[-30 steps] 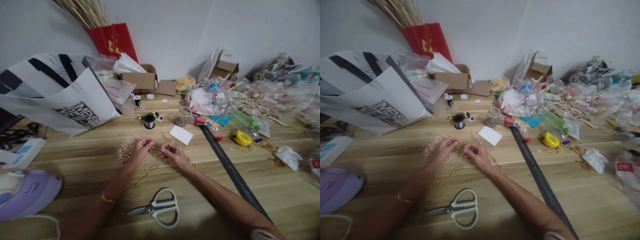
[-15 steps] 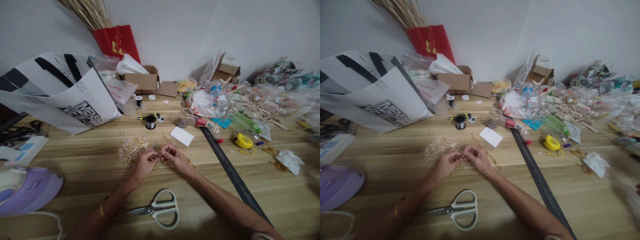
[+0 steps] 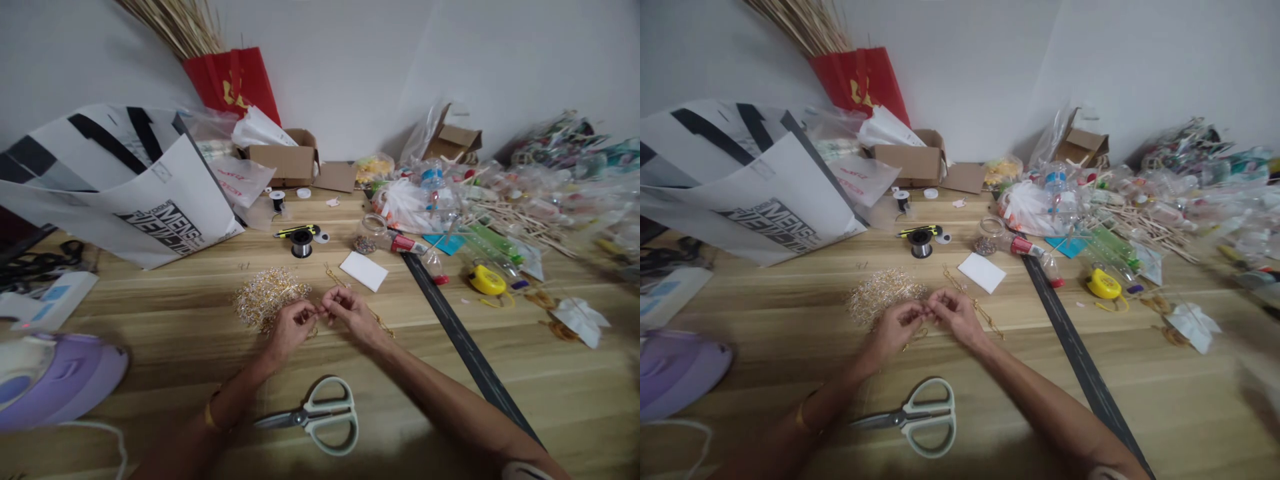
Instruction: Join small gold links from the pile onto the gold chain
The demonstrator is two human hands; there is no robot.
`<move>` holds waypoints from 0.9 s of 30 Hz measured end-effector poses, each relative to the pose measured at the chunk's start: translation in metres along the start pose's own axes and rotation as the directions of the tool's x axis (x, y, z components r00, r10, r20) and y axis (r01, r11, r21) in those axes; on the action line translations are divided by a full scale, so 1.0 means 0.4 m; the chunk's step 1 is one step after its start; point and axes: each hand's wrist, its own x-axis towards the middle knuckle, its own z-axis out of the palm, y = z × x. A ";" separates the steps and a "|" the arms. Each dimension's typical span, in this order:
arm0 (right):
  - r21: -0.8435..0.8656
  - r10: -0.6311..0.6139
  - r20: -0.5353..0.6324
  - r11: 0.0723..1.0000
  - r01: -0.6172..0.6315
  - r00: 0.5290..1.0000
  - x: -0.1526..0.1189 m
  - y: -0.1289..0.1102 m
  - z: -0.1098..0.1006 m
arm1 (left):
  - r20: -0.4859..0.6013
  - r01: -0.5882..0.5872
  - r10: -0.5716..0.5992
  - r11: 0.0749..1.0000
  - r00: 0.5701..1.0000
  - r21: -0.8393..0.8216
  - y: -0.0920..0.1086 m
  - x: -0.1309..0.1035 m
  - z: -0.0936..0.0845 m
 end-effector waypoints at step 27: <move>-0.119 -0.089 -0.148 0.990 0.072 0.985 0.013 0.027 -0.026 | -0.022 0.156 -0.178 0.911 0.984 -0.382 -0.021 0.017 -0.049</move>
